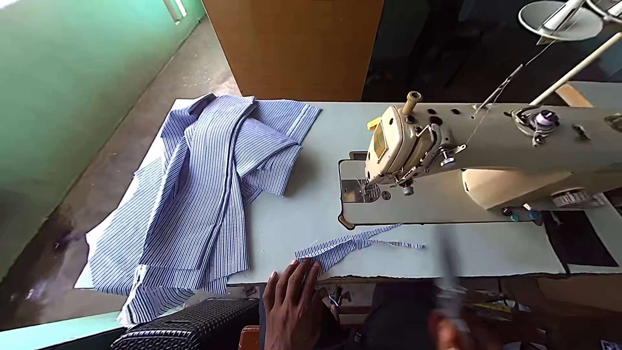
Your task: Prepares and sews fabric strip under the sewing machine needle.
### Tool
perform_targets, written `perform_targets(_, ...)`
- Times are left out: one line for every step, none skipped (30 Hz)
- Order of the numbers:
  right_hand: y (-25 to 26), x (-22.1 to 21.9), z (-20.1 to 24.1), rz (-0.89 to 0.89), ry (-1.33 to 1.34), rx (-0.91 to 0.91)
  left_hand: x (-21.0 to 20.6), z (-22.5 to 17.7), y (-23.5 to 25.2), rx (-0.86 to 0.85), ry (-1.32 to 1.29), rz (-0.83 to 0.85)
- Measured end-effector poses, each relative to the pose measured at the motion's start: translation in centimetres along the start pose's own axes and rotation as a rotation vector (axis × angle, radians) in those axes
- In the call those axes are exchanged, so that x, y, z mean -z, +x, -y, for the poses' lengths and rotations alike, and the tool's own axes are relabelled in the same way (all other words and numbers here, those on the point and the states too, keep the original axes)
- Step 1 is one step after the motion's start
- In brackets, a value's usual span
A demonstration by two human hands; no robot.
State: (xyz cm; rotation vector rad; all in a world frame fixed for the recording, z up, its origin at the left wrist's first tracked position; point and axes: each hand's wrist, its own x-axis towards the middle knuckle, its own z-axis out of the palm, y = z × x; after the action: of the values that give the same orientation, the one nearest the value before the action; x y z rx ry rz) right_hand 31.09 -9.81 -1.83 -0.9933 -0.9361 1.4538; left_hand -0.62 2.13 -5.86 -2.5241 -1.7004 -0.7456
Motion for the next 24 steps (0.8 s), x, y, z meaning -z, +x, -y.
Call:
perform_targets(-0.3,2.6,1.0,-0.078,0.081,0.118,-0.1,0.2,-0.1,0.009,-0.011,-0.016)
perform_targets(-0.2,4.9,2.4,-0.204,0.152,0.226,-0.2,0.3,-0.4,0.015,-0.025,-0.031)
perform_targets(0.4,7.1,3.9,-0.362,0.187,0.325,-0.2,0.6,-0.5,0.017,-0.033,-0.047)
perform_targets(1.4,9.5,5.5,-0.558,0.113,0.372,-0.4,0.8,-0.3,0.009,-0.036,-0.066)
perform_targets(2.4,11.9,7.3,-0.771,-0.048,0.323,-0.6,0.9,-0.1,-0.006,-0.036,-0.079)
perform_targets(3.3,14.3,9.1,-0.977,-0.243,0.190,-0.6,1.1,0.2,-0.028,-0.040,-0.085)
perform_targets(3.8,16.7,10.6,-1.103,-0.457,0.020,-0.5,1.3,0.3,-0.053,-0.041,-0.083)
perform_targets(4.2,18.9,11.8,-1.128,-0.668,-0.128,-0.3,1.6,0.5,-0.075,-0.045,-0.081)
perform_targets(4.5,20.8,12.6,-1.086,-0.888,-0.225,-0.1,1.9,0.5,-0.088,-0.055,-0.086)
perform_targets(4.8,22.4,13.3,-1.001,-1.119,-0.312,0.1,2.1,0.4,-0.091,-0.078,-0.099)
perform_targets(5.3,23.3,13.9,-0.891,-1.354,-0.393,0.4,2.3,0.1,-0.082,-0.112,-0.112)
perform_targets(6.0,23.1,14.4,-0.786,-1.564,-0.439,0.8,2.4,-0.2,-0.063,-0.161,-0.125)
perform_targets(6.9,21.7,14.7,-0.699,-1.719,-0.442,1.4,2.3,-0.5,-0.033,-0.218,-0.129)
perform_targets(7.7,19.6,14.8,-0.618,-1.792,-0.345,2.0,2.0,-0.5,0.001,-0.285,-0.128)
perform_targets(8.6,17.0,14.4,-0.519,-1.767,-0.183,2.7,1.6,-0.5,0.034,-0.353,-0.134)
perform_targets(9.9,14.0,13.2,-0.408,-1.665,-0.027,3.4,0.9,-0.3,0.069,-0.417,-0.143)
perform_targets(11.3,10.6,11.1,-0.292,-1.542,0.090,4.0,0.1,0.0,0.101,-0.465,-0.135)
perform_targets(12.6,7.2,8.2,-0.152,-1.446,0.187,4.5,-0.7,0.5,0.119,-0.504,-0.108)
perform_targets(13.6,4.0,5.2,0.023,-1.392,0.254,4.7,-1.2,1.1,0.126,-0.540,-0.068)
perform_targets(14.2,1.4,2.7,0.202,-1.316,0.301,4.9,-1.6,1.6,0.126,-0.558,-0.022)
perform_targets(14.6,-0.8,1.2,0.304,-1.157,0.341,5.0,-1.8,2.2,0.118,-0.555,0.015)
perform_targets(14.8,-2.6,0.7,0.303,-0.918,0.356,5.2,-1.8,2.8,0.106,-0.541,0.043)
perform_targets(15.0,-4.1,0.6,0.258,-0.708,0.375,5.5,-1.8,3.2,0.096,-0.523,0.062)
perform_targets(15.2,-5.2,0.8,0.210,-0.654,0.385,5.8,-1.7,3.4,0.089,-0.522,0.070)
